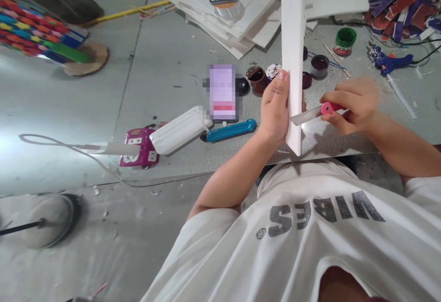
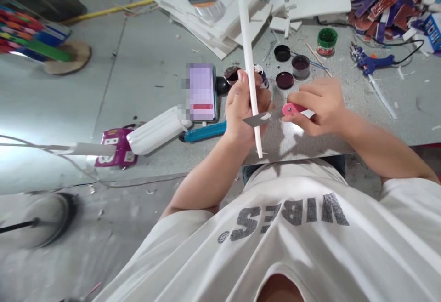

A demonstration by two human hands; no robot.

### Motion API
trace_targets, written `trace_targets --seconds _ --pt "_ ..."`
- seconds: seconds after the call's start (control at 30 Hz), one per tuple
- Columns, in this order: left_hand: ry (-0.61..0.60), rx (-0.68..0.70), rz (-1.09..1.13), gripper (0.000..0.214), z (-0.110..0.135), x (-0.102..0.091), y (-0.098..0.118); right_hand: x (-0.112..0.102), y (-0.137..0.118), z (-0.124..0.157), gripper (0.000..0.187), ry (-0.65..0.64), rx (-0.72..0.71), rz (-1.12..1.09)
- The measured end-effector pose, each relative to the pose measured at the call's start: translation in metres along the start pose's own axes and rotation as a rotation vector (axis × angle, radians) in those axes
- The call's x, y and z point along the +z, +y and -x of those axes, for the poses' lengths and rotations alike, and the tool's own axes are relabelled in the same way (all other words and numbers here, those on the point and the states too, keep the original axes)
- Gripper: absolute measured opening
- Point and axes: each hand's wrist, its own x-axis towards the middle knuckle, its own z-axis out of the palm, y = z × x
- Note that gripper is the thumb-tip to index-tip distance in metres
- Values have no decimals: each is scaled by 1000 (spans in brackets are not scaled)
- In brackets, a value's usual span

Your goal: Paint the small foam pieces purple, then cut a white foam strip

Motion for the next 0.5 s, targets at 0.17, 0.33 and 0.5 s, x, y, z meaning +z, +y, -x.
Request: trace_targets --seconds 0.17,0.33,0.5 --pt "-71 -196 24 55 -1 3 11 2 -5 -7 53 139 -181 -139" --pt "-121 -496 -20 52 0 9 25 9 -27 -8 54 164 -239 -141" --pt "-108 -568 -5 51 1 11 24 7 -35 -4 62 53 -229 -96"
